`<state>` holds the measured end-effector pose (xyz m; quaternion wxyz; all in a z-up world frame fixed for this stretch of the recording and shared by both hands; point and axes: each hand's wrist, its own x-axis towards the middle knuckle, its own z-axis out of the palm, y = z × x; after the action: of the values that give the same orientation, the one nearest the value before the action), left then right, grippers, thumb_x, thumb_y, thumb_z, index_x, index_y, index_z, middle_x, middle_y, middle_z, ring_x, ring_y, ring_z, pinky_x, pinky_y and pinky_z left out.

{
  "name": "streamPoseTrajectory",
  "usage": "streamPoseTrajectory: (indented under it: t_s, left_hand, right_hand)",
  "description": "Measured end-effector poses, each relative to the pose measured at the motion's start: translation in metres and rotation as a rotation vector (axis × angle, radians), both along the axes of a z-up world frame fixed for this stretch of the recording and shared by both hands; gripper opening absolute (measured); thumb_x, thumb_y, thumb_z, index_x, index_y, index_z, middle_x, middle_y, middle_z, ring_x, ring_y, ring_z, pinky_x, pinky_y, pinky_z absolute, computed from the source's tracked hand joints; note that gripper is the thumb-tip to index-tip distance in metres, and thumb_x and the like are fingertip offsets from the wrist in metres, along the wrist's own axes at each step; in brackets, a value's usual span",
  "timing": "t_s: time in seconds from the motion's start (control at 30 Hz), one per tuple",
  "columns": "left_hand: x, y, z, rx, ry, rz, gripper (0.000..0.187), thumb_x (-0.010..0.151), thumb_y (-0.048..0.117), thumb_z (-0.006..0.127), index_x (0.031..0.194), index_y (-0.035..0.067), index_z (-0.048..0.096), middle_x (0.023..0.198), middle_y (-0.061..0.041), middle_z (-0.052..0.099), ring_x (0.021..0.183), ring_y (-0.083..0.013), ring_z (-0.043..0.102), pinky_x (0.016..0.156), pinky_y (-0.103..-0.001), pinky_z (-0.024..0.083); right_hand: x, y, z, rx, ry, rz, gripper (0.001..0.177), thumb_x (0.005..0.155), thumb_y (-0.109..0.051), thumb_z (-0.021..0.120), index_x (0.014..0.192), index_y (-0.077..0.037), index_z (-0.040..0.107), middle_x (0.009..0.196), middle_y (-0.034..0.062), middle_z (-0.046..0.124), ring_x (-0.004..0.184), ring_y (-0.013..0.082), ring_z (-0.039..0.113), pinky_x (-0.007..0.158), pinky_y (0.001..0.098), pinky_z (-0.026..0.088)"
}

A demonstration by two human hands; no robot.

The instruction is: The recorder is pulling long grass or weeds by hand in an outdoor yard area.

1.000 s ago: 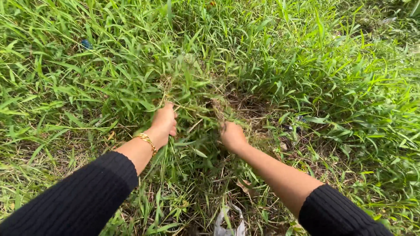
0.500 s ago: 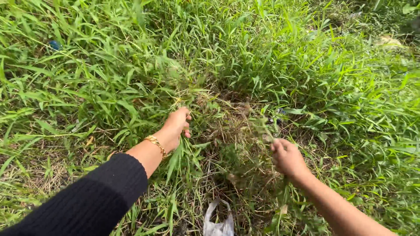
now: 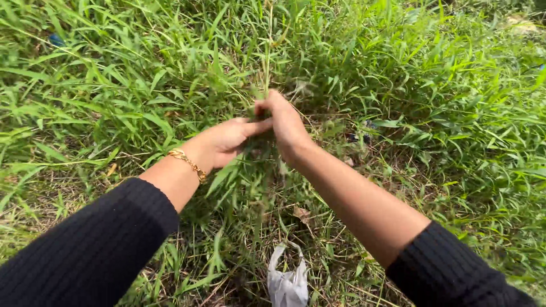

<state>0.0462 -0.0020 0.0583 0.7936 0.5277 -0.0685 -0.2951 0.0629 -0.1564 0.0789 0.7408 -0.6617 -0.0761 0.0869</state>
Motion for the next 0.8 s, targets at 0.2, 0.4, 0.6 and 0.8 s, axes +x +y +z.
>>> streamPoseTrajectory:
  t_s: [0.2, 0.4, 0.6, 0.8]
  left_hand:
    - [0.002, 0.067, -0.01, 0.4, 0.008, 0.145, 0.022, 0.102, 0.026, 0.053, 0.096, 0.01, 0.066, 0.085, -0.003, 0.07, 0.07, -0.0127, 0.064, 0.067, -0.034, 0.055]
    - [-0.005, 0.154, 0.033, 0.43, 0.018, 0.285, 0.03, 0.11, 0.028, 0.048, 0.091, 0.008, 0.061, 0.071, 0.006, 0.05, 0.059, -0.0066, 0.046, 0.064, -0.027, 0.052]
    - [-0.055, 0.243, 0.094, 0.385, 0.012, 0.654, 0.026, 0.109, 0.031, 0.042, 0.093, 0.012, 0.051, 0.064, 0.007, 0.041, 0.053, -0.0079, 0.037, 0.071, -0.034, 0.058]
    - [-0.093, 0.328, 0.098, 0.48, 0.041, 0.665, 0.036, 0.112, 0.037, 0.043, 0.088, 0.011, 0.049, 0.058, 0.007, 0.03, 0.05, -0.0091, 0.026, 0.055, -0.03, 0.038]
  right_hand:
    - [-0.01, 0.063, 0.019, -0.654, -0.206, 0.23, 0.033, 0.099, -0.03, 0.065, 0.11, 0.001, 0.067, 0.097, 0.0094, 0.066, 0.073, 0.0227, 0.068, 0.059, 0.0348, 0.057]
    - [-0.01, 0.069, 0.069, -0.481, -0.36, 0.216, 0.025, 0.092, -0.024, 0.065, 0.111, -0.008, 0.067, 0.099, 0.0055, 0.07, 0.081, 0.0088, 0.067, 0.061, 0.0307, 0.062]
    - [-0.009, 0.062, -0.018, -0.834, -0.519, 0.293, 0.027, 0.083, 0.0, 0.048, 0.086, -0.006, 0.075, 0.082, 0.0095, 0.076, 0.073, 0.0212, 0.073, 0.07, 0.0347, 0.06]
    - [-0.057, 0.138, -0.101, -1.194, -1.186, 0.729, 0.031, 0.076, -0.003, 0.056, 0.104, -0.002, 0.07, 0.121, 0.0135, 0.069, 0.116, 0.0298, 0.066, 0.101, 0.0389, 0.053]
